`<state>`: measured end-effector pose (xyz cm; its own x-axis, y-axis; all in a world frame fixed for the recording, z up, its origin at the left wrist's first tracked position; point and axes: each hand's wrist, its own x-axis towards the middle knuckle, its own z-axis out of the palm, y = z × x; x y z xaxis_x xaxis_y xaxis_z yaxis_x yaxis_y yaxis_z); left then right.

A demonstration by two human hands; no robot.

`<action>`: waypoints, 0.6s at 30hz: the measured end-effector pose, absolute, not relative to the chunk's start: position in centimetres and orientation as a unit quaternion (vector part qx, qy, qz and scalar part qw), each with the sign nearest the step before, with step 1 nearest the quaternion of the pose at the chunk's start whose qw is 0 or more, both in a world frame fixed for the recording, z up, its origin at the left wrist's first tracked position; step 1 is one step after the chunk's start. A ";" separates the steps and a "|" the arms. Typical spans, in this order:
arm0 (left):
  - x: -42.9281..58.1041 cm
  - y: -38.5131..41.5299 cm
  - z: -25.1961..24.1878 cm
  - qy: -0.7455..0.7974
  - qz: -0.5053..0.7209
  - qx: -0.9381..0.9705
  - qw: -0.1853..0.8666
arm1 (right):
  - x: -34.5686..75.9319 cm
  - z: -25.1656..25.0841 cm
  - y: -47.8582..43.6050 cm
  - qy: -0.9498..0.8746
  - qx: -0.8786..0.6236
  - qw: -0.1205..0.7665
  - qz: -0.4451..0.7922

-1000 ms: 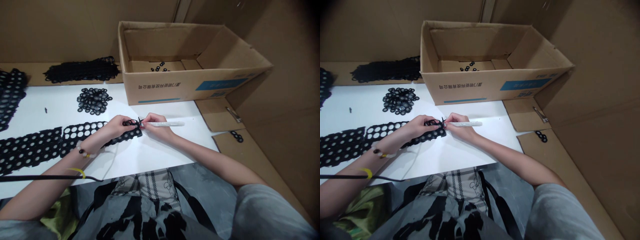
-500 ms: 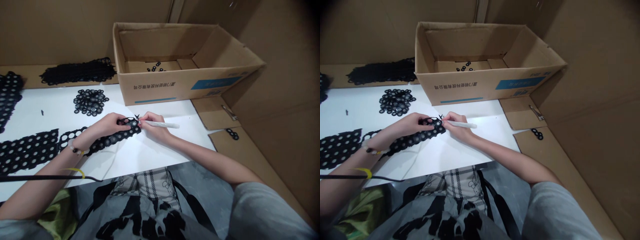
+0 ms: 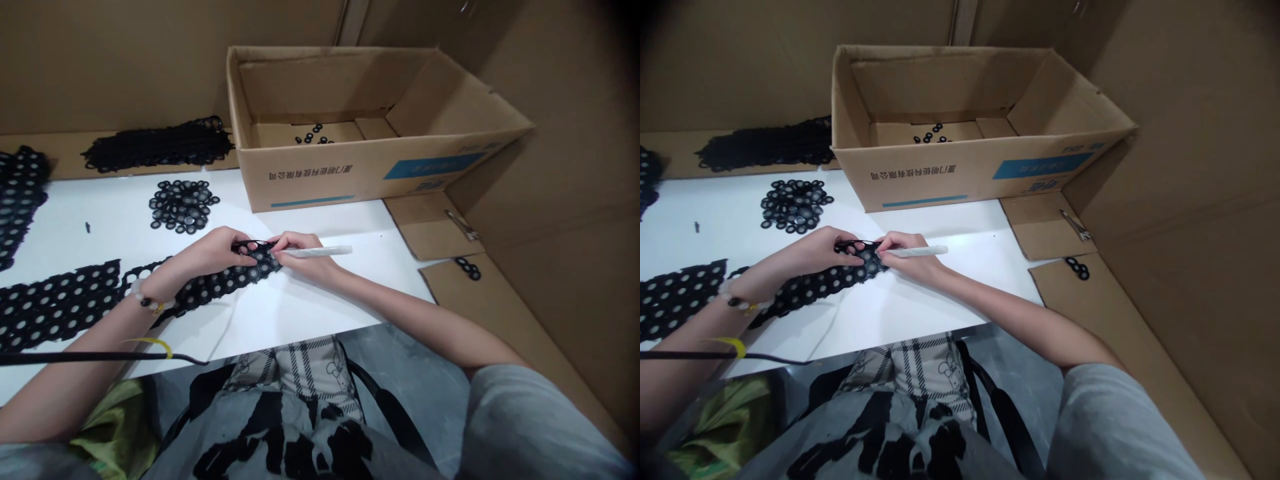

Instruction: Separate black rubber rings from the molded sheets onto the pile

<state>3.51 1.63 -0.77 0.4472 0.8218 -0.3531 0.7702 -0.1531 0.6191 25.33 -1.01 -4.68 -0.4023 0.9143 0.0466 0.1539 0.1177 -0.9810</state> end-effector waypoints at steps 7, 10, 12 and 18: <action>3.8 0.5 -1.0 0.519 0.031 0.785 0.337 | 25.0 -5.1 -0.9 -0.653 -0.425 0.365 0.511; 4.0 0.1 -1.2 0.542 0.043 0.772 0.329 | 25.1 -5.3 -0.9 -0.649 -0.428 0.371 0.507; 4.2 -0.1 -1.2 0.545 0.054 0.763 0.342 | 25.1 -5.4 -0.9 -0.641 -0.428 0.381 0.511; 4.7 -0.2 -1.3 0.564 0.064 0.753 0.333 | 25.2 -5.5 -0.9 -0.620 -0.414 0.409 0.526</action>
<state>4.65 -0.25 -1.29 0.3557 0.8918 -0.2796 0.8071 -0.1423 0.5729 25.23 -0.94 -5.52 -0.3228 0.9439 0.0703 0.0834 0.1023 -0.9913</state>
